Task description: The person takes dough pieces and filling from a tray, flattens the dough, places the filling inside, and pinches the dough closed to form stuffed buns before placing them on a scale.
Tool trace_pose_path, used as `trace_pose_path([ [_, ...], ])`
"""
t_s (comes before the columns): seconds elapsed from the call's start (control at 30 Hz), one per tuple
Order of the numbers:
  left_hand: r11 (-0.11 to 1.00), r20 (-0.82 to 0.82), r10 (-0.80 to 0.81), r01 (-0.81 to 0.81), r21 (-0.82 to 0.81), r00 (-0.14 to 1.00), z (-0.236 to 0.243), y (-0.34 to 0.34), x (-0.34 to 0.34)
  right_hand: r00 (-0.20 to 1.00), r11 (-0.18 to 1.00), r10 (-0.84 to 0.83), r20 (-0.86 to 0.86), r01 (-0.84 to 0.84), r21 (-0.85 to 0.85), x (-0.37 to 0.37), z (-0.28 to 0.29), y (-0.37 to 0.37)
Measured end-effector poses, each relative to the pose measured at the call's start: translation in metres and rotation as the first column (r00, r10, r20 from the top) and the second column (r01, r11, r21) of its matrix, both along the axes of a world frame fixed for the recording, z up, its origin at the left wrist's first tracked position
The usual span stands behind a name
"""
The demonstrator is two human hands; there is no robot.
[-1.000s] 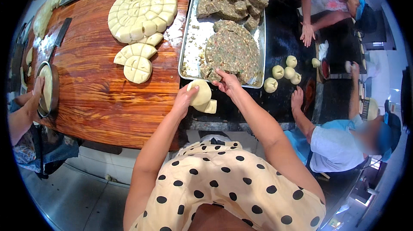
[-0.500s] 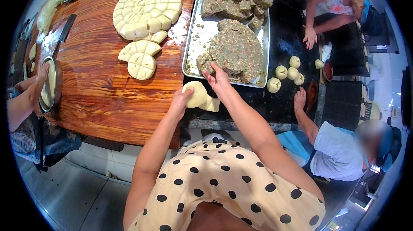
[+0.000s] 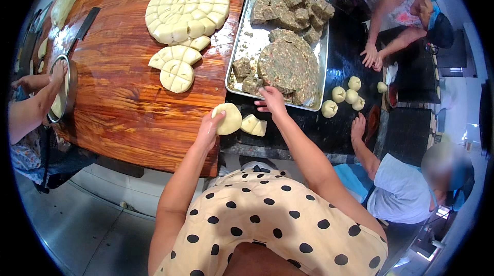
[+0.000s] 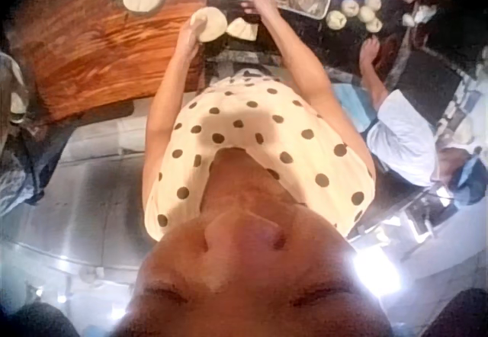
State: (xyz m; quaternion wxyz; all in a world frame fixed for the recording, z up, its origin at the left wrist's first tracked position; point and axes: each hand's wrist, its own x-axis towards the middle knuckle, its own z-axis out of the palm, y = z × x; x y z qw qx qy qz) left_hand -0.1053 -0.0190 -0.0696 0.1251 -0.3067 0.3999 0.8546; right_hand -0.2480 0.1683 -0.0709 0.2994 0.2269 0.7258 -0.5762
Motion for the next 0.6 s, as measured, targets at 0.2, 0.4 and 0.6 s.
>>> trace_pose_path([
  [0.2,0.994,-0.003,0.050,-0.049,0.102,0.999,0.006,-0.004,0.007,0.448,0.635,0.747,-0.491,-0.263,0.726,-0.027,0.037,-0.028],
  [0.4,0.972,0.018,0.125,-0.126,0.198,0.992,0.030,-0.005,0.012,0.295,0.275,0.941,-0.168,-0.370,0.888,-0.064,0.008,-0.073],
  [0.6,0.948,0.019,0.191,-0.189,0.254,0.981,0.021,-0.010,0.020,0.172,0.228,0.971,-0.166,-0.448,0.865,-0.077,-0.006,-0.070],
])
